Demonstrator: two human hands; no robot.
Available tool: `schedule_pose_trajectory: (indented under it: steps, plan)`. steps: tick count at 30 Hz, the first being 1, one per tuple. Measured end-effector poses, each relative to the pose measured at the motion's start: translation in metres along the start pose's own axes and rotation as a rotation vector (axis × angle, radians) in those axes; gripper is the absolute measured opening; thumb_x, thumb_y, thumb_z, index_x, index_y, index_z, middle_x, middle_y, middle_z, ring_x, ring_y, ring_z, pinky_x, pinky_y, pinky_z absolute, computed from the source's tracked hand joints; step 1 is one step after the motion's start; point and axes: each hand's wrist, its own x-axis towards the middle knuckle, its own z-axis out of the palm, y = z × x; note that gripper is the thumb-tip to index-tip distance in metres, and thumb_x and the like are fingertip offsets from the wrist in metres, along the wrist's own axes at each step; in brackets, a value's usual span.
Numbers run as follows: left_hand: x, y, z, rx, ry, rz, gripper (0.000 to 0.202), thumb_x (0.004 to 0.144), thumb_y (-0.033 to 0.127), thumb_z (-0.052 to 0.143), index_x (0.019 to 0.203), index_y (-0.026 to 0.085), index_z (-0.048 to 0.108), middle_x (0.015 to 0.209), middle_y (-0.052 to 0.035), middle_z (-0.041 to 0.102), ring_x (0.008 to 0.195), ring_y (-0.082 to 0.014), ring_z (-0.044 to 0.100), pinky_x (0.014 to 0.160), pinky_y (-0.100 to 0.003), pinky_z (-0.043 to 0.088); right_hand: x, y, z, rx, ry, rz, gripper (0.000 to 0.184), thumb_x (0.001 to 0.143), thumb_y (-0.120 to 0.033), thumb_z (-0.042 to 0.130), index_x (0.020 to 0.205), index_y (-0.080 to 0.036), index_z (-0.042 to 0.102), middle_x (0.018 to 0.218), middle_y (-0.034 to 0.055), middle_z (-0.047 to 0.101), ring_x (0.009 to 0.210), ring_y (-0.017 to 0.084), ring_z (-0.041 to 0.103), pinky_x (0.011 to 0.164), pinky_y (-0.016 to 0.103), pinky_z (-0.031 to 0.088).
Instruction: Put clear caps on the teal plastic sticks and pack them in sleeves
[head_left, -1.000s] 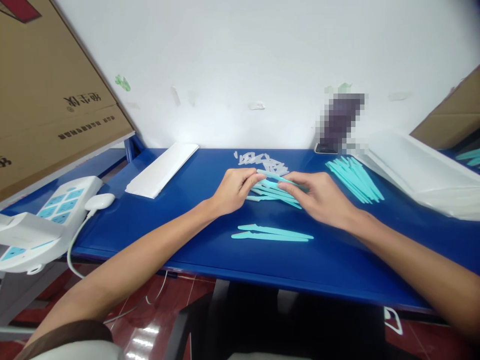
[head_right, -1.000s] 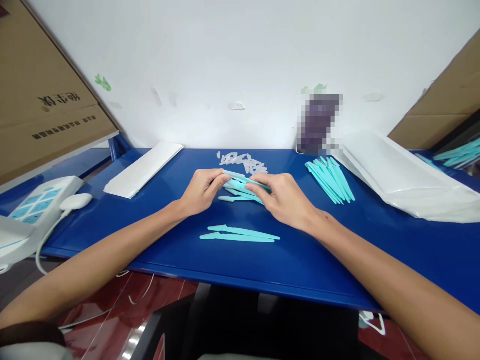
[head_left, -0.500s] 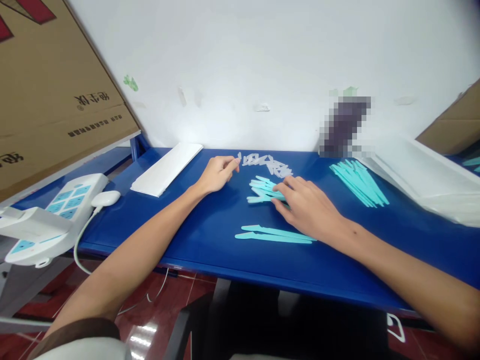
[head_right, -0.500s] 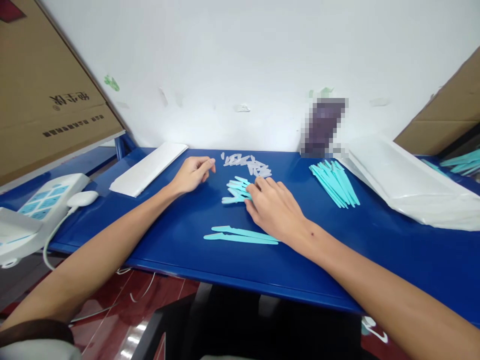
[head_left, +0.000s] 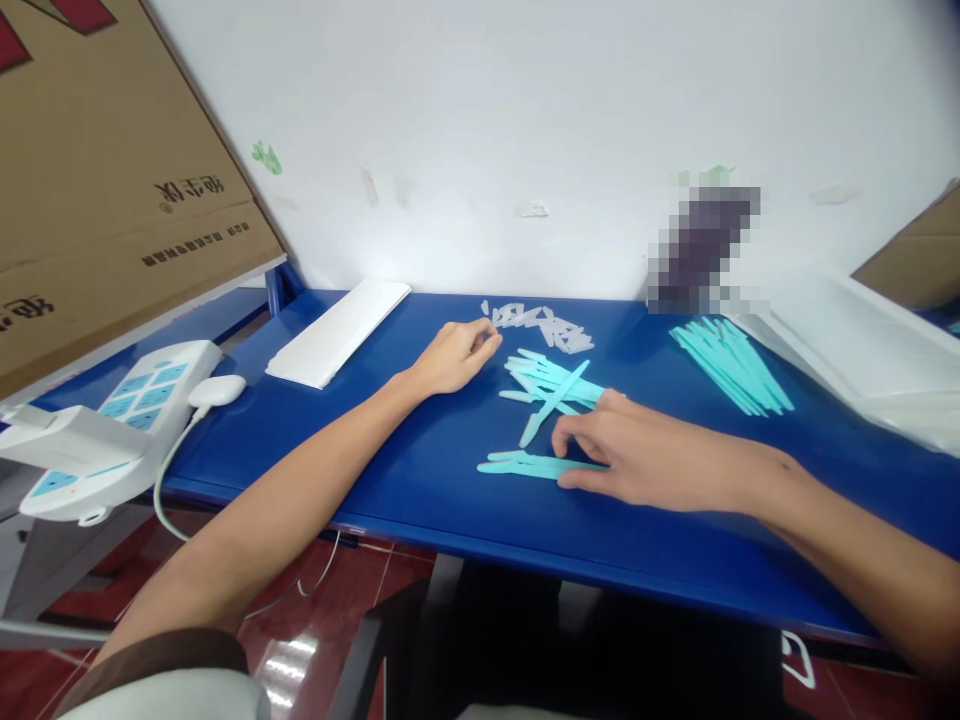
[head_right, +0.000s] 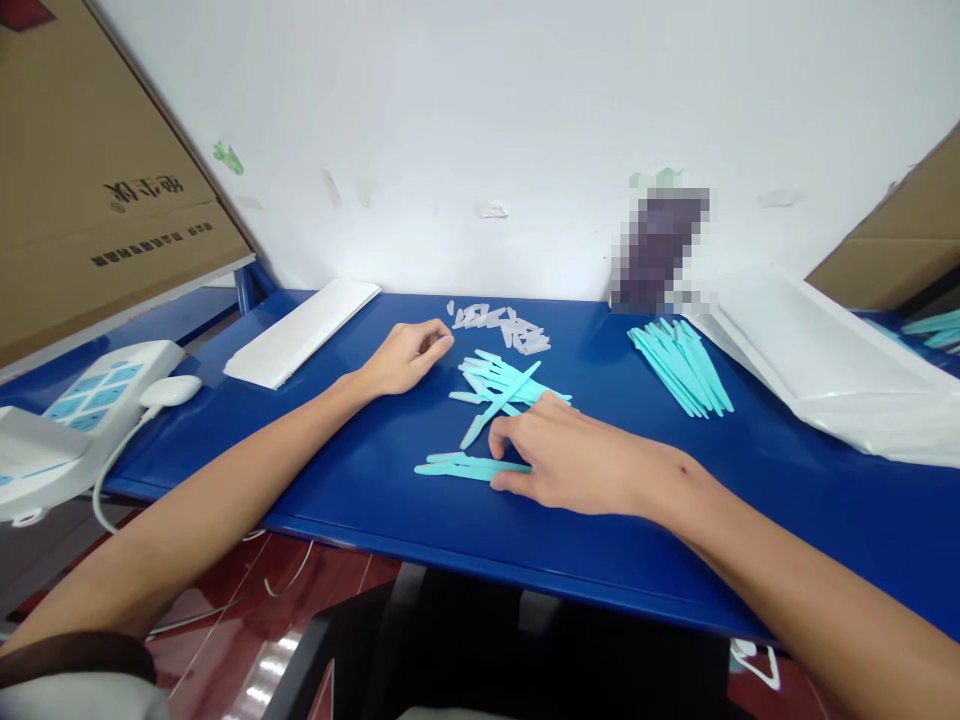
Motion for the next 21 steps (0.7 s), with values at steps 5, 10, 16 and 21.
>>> schedule_pose_trajectory:
  steps: [5, 10, 16, 21]
  plan:
    - [0.000, -0.001, 0.003, 0.053, -0.023, 0.065, 0.031, 0.103, 0.038, 0.043, 0.100, 0.018, 0.066, 0.078, -0.0011, 0.063, 0.067, -0.0163, 0.053, 0.066, -0.029, 0.037, -0.004, 0.002, -0.009, 0.153, -0.202, 0.048, 0.024, 0.090, -0.046, 0.058, 0.091, -0.024, 0.066, 0.071, -0.0006, 0.060, 0.057, 0.013, 0.049, 0.052, 0.027, 0.036]
    - [0.000, 0.018, 0.004, 0.018, -0.014, 0.150, 0.033, 0.104, 0.039, 0.044, 0.107, 0.016, 0.068, 0.095, -0.0061, 0.066, 0.086, -0.0197, 0.058, 0.083, -0.033, 0.044, -0.012, 0.010, -0.015, 0.155, -0.211, 0.003, 0.013, 0.083, -0.035, 0.063, 0.080, -0.022, 0.065, 0.064, -0.0034, 0.053, 0.054, 0.011, 0.042, 0.052, 0.025, 0.033]
    - [-0.008, 0.057, 0.008, 0.126, -0.193, 0.324, 0.047, 0.092, 0.059, 0.061, 0.119, 0.020, 0.069, 0.126, -0.0139, 0.059, 0.120, -0.0323, 0.050, 0.104, -0.048, 0.039, -0.012, 0.032, -0.031, 0.340, 0.304, -0.047, 0.023, 0.084, -0.041, 0.067, 0.075, -0.021, 0.063, 0.064, -0.0017, 0.053, 0.059, 0.012, 0.045, 0.057, 0.027, 0.037]
    - [-0.012, 0.057, 0.006, 0.187, -0.335, 0.322, 0.056, 0.096, 0.053, 0.056, 0.144, 0.025, 0.054, 0.151, -0.0177, 0.043, 0.140, -0.0393, 0.035, 0.109, -0.060, 0.034, 0.008, 0.043, -0.025, 0.553, 0.856, 0.026, 0.028, 0.082, -0.044, 0.068, 0.070, -0.020, 0.061, 0.066, 0.0014, 0.058, 0.061, 0.014, 0.049, 0.058, 0.029, 0.037]
